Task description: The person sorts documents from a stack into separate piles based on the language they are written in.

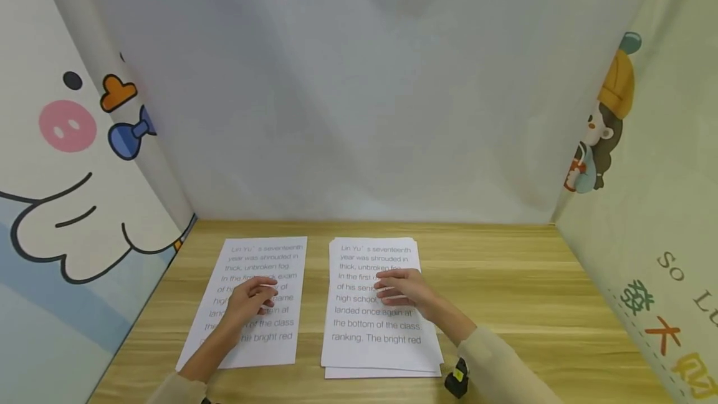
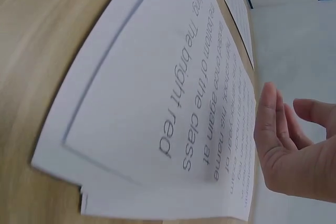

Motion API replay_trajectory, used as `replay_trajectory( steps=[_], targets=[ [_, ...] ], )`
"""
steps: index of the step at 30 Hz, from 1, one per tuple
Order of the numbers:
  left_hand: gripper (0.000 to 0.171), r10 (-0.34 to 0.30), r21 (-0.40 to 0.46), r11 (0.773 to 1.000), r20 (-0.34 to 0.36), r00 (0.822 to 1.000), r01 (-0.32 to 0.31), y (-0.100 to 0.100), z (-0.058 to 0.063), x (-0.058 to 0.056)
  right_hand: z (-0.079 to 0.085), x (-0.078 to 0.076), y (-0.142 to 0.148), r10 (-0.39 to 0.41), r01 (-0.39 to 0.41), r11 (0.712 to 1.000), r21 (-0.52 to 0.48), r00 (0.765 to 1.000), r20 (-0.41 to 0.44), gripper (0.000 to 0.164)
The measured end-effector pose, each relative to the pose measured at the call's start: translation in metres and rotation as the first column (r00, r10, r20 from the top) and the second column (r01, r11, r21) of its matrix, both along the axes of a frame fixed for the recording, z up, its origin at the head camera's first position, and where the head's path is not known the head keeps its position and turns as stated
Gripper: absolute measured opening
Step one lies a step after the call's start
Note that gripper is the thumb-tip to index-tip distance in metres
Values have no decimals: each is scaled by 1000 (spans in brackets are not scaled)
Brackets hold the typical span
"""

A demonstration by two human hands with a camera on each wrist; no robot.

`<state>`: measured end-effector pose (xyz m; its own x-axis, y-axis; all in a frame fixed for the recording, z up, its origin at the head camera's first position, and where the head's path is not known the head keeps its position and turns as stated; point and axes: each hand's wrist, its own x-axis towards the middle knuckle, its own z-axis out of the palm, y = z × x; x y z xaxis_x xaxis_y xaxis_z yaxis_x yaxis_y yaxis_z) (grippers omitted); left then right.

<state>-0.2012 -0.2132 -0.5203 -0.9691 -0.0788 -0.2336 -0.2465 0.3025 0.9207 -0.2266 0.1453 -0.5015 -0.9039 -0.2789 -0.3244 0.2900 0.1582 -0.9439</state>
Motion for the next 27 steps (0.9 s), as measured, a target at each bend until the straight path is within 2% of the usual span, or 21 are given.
replay_trajectory(
  steps=[9, 15, 22, 27],
  targets=[
    [34, -39, 47, 998, 7, 999, 39, 30, -8, 1, 1, 15, 57, 9, -9, 1000, 7, 1000, 8, 48],
    [37, -100, 54, 994, 14, 995, 100, 49, -6, 0, -6, 18, 87, -29, 28, 999, 22, 999, 15, 50],
    [43, -175, 22, 985, 74, 982, 174, 71, -5, 5, -19, 23, 104, -23, 22, 1000, 10, 998, 61, 52],
    [46, -191, -31, 981, 66, 979, 194, 81, -6, 9, -22, 24, 104, -11, 9, 1000, 23, 998, 69, 54]
  ],
)
